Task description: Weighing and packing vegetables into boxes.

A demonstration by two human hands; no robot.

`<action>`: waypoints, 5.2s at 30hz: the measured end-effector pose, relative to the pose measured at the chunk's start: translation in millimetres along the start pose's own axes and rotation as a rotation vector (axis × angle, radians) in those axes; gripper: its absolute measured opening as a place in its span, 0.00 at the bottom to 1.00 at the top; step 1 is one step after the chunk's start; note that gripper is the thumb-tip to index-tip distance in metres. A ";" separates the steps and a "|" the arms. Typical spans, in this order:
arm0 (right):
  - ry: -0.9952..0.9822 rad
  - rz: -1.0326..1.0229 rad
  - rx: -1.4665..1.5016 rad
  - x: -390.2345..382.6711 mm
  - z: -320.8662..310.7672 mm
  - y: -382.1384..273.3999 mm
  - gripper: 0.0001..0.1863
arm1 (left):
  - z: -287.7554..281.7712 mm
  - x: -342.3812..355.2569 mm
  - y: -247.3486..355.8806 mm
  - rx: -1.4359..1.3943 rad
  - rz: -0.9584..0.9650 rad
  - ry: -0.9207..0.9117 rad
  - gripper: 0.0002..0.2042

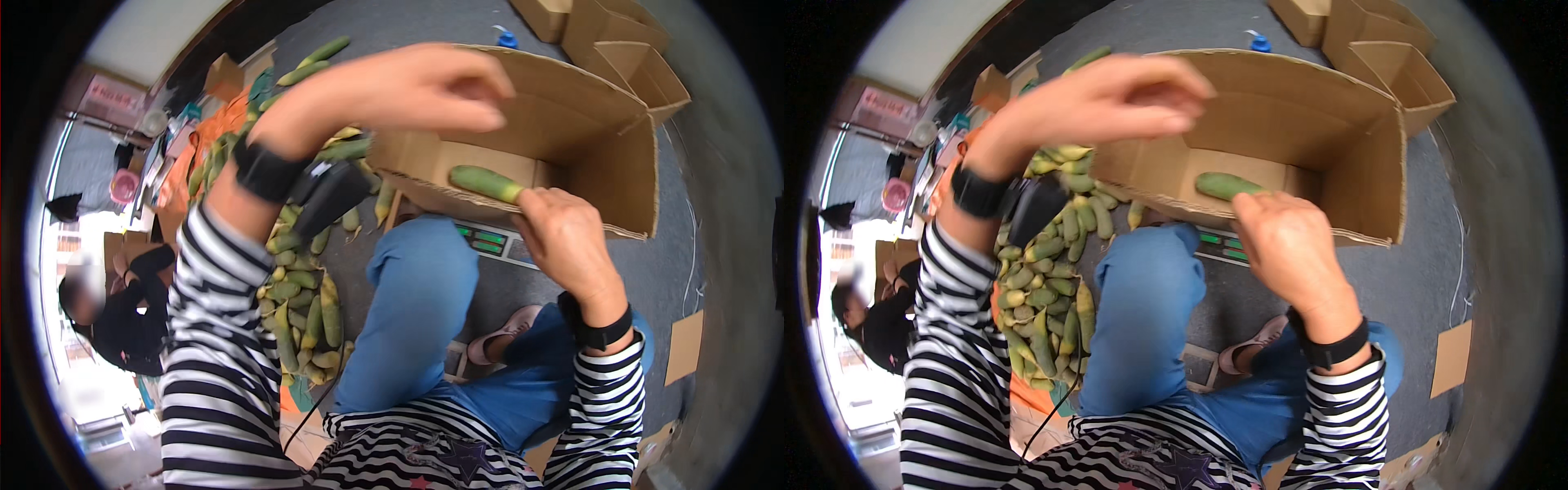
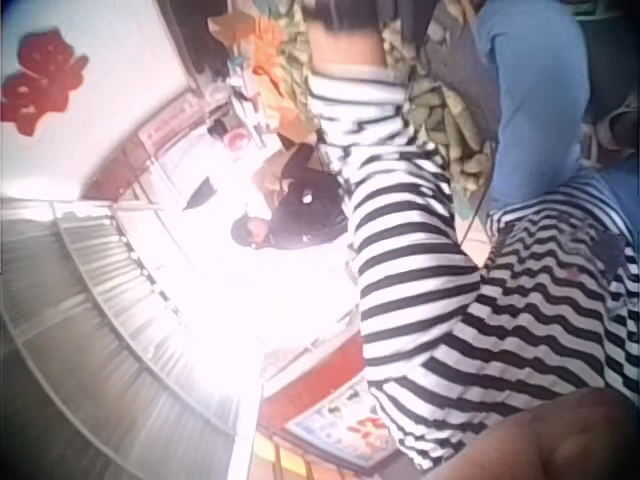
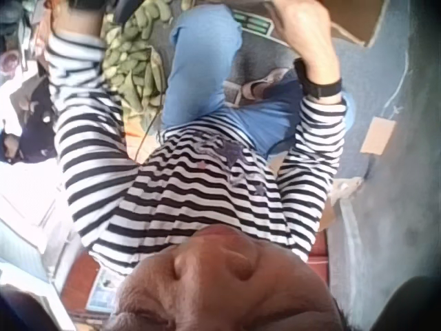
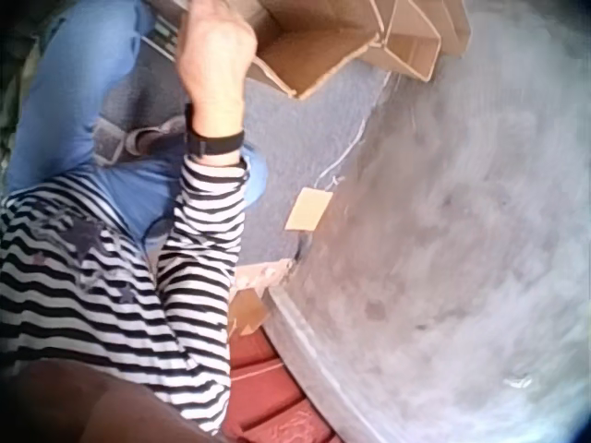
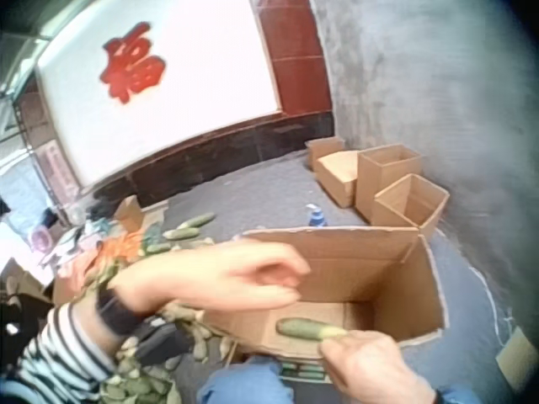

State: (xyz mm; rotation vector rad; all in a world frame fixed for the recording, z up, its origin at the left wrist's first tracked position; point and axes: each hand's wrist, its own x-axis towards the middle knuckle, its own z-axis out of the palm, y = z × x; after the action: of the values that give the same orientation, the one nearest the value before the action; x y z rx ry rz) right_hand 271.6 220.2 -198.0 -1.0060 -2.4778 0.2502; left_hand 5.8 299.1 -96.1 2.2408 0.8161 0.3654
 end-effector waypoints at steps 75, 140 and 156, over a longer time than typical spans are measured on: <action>-0.011 0.153 -0.077 -15.6 25.2 -25.4 0.06 | 150.9 192.6 -122.2 0.804 -0.490 -0.932 0.25; 0.059 0.180 -0.025 16.1 3.4 -11.8 0.17 | 145.6 -288.3 -16.8 -0.634 -0.707 0.908 0.32; 0.056 0.123 -0.070 5.0 4.6 -8.6 0.23 | 75.2 101.8 -32.9 0.604 -0.503 -0.606 0.25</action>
State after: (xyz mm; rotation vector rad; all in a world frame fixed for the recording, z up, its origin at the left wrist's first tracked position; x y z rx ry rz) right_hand 261.0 217.6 -197.5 -1.1798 -2.3927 0.1717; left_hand 103.9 343.4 -170.4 2.3381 1.1948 -0.8600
